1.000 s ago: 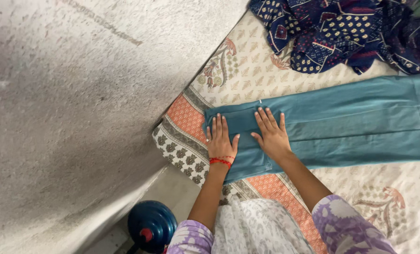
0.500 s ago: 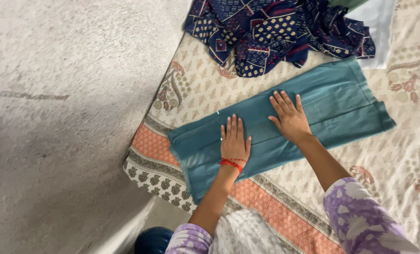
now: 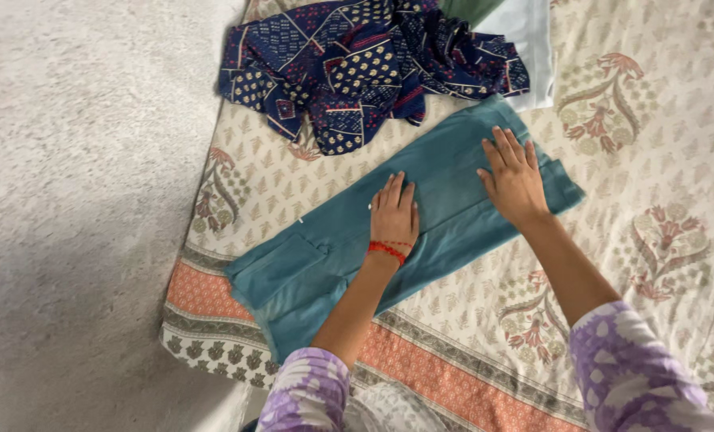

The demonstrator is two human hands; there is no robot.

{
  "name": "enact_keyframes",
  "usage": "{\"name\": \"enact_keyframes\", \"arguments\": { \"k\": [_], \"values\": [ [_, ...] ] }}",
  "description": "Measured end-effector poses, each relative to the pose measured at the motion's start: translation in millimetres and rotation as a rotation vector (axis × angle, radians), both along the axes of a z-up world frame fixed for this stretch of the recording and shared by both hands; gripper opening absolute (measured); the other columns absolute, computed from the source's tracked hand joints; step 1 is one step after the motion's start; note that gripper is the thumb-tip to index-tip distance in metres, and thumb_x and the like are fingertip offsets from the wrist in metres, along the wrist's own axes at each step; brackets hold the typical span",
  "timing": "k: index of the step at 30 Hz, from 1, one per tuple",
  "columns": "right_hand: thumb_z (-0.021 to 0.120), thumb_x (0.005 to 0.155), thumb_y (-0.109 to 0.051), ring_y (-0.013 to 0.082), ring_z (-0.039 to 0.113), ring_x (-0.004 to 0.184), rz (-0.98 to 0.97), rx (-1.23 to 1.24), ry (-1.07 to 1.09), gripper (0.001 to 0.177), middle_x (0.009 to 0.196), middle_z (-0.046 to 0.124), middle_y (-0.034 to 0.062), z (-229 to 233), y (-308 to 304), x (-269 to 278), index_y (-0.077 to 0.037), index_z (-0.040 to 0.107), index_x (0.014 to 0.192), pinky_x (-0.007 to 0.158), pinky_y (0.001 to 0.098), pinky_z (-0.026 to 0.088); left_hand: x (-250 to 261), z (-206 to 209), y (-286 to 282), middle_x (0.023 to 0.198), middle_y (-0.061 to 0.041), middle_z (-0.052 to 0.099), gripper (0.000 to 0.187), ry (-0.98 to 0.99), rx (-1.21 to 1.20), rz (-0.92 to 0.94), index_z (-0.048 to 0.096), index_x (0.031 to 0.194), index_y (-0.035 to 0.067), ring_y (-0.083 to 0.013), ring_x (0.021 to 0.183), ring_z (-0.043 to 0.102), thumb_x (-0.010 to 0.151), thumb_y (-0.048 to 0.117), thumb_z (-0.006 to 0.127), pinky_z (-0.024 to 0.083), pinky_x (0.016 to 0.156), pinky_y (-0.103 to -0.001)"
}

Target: The person folds a white collared shirt and a teal t-shirt by hand on a bed, then stacks them with other clothes next to a fan.

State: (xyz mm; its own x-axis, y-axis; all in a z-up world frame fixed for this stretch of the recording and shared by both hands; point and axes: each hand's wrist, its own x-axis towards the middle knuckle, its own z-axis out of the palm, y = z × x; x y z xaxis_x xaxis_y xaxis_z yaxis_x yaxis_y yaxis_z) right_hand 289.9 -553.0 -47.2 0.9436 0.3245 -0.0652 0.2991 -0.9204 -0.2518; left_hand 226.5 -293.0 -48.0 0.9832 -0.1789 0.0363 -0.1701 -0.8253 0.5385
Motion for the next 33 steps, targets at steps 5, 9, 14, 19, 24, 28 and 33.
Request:
{"name": "enact_keyframes", "arguments": {
  "k": [5,9,14,19,24,28,33],
  "values": [
    [0.067,0.100,-0.013,0.0353,0.050,0.138,-0.355,0.042,-0.073,0.048,0.152,0.054,0.0148,22,-45,-40,-0.006,0.058,0.146,0.116,0.0529,0.036,68,-21,-69,0.130,-0.012,0.063,0.032,-0.009,-0.219,-0.064,0.064,0.124,0.004,-0.0320,0.121,0.061,0.094,0.010,0.061,0.051,0.102,-0.044],
    [0.074,0.096,-0.020,0.0375,0.051,0.128,-0.484,0.004,0.033,0.055,0.135,0.058,0.0175,18,-68,-52,-0.005,0.058,0.147,0.109,0.0538,0.037,120,-60,-120,0.120,-0.012,0.068,0.027,0.116,-0.321,0.024,0.067,0.121,0.006,-0.0315,0.110,0.066,0.095,0.014,0.064,0.054,0.096,-0.040],
    [0.080,0.086,-0.023,0.0367,0.057,0.122,-0.571,-0.001,0.195,0.055,0.121,0.065,0.0171,-2,-84,-32,-0.004,0.061,0.134,0.106,0.0549,0.034,162,-57,-160,0.120,-0.015,0.068,0.066,0.425,-0.162,0.260,0.062,0.124,0.002,-0.0314,0.112,0.068,0.086,0.057,0.066,0.056,0.094,-0.044],
    [0.081,0.082,-0.015,0.0349,0.066,0.107,-0.531,0.102,0.269,0.030,0.108,0.070,0.0131,13,-77,-25,-0.006,0.069,0.108,0.099,0.0580,0.037,188,-19,-175,0.130,-0.021,0.060,0.122,0.665,0.092,0.396,0.048,0.133,-0.008,-0.0354,0.118,0.063,0.064,0.092,0.066,0.056,0.093,-0.048],
    [0.066,0.093,-0.005,0.0399,0.069,0.091,-0.452,0.349,0.273,0.012,0.108,0.067,0.0159,58,-49,-50,-0.003,0.061,0.104,0.081,0.0488,0.055,191,-4,-181,0.135,-0.017,0.057,0.109,0.773,0.138,0.429,0.046,0.135,-0.002,-0.0320,0.124,0.059,0.065,0.075,0.079,0.056,0.096,-0.045],
    [0.065,0.091,-0.003,0.0429,0.067,0.091,-0.443,0.255,0.269,0.017,0.109,0.065,0.0169,73,-25,-58,-0.003,0.060,0.107,0.079,0.0518,0.053,193,-31,-183,0.134,-0.021,0.057,0.093,0.782,0.157,0.415,0.044,0.135,-0.004,-0.0335,0.118,0.062,0.073,0.054,0.084,0.061,0.088,-0.043],
    [0.065,0.093,-0.008,0.0428,0.067,0.090,-0.450,0.290,0.235,0.016,0.108,0.066,0.0153,74,-9,-63,-0.005,0.059,0.107,0.079,0.0519,0.053,185,-103,-151,0.104,-0.019,0.078,0.043,0.684,-0.110,0.399,0.066,0.112,0.004,-0.0356,0.099,0.073,0.079,0.028,0.075,0.058,0.092,-0.045]
  ]
}}
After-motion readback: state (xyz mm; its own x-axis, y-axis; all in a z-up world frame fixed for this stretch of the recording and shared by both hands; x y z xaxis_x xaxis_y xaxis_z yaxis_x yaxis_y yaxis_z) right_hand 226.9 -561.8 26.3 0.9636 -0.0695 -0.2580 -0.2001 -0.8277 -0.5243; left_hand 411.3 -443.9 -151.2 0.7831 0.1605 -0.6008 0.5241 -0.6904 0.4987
